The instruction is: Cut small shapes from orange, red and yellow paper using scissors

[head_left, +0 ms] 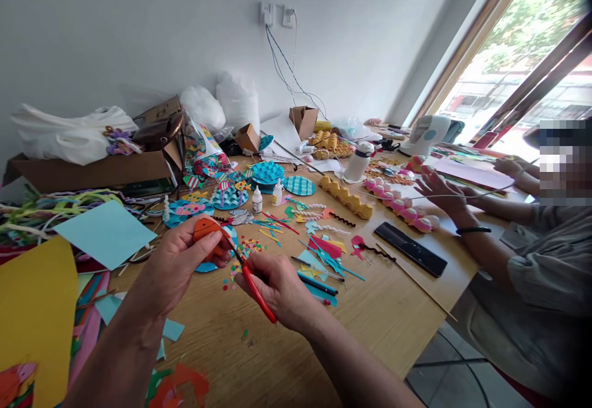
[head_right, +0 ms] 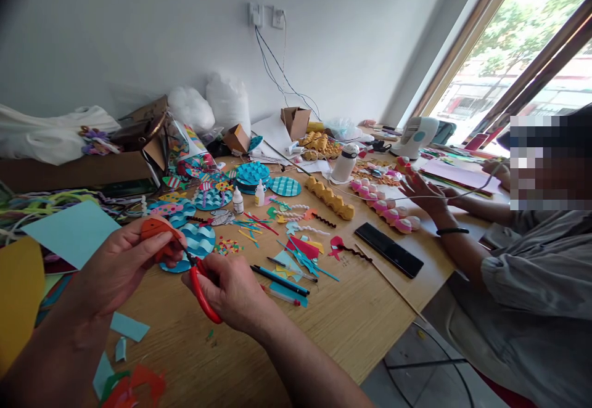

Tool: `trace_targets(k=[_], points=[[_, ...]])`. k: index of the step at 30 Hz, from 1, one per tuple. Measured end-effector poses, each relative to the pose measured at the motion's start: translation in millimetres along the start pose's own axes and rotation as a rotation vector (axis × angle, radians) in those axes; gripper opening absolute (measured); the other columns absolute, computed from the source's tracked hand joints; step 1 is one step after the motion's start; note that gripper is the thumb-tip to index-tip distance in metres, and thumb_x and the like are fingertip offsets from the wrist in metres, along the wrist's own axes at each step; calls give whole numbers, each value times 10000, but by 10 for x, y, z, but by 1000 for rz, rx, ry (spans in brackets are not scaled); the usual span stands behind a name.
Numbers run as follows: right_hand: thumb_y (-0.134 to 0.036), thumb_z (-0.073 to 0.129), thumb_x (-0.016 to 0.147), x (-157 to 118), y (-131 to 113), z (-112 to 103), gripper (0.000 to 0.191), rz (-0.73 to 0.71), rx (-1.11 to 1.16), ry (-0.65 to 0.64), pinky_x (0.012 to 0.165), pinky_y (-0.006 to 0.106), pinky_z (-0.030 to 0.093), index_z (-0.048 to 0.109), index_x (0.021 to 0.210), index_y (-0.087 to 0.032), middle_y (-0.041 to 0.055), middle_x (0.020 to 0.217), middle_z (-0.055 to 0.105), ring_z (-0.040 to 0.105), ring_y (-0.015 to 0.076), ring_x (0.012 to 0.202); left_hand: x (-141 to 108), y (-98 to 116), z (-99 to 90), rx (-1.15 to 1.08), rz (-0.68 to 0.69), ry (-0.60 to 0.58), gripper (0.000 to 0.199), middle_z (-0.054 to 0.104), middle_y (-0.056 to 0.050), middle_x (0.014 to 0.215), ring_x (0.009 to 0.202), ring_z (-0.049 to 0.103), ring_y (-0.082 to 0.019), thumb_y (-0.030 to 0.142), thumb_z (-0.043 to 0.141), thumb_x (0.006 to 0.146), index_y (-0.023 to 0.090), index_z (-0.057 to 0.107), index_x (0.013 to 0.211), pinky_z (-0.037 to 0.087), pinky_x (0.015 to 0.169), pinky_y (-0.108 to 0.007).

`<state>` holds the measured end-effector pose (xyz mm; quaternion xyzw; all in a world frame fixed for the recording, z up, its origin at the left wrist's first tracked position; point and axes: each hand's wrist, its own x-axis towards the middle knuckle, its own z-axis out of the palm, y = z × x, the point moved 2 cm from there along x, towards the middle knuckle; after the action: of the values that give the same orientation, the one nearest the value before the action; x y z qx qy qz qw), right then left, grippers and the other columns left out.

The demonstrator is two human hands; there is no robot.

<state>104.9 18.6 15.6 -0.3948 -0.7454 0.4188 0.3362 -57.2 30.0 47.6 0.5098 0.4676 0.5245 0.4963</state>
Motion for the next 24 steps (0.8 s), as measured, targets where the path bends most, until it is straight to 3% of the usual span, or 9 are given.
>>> trace_targets(k=[24], points=[[-349,538,859,14,40,-12,348,-68,-36,42,451,180,208,373,604,-178,-74,516,301,259,59,500,-8,-16,-11,-10,-39,-43,166,676,14,671,579,601,-106,344,713,700,185,669,698,504,563,-196]])
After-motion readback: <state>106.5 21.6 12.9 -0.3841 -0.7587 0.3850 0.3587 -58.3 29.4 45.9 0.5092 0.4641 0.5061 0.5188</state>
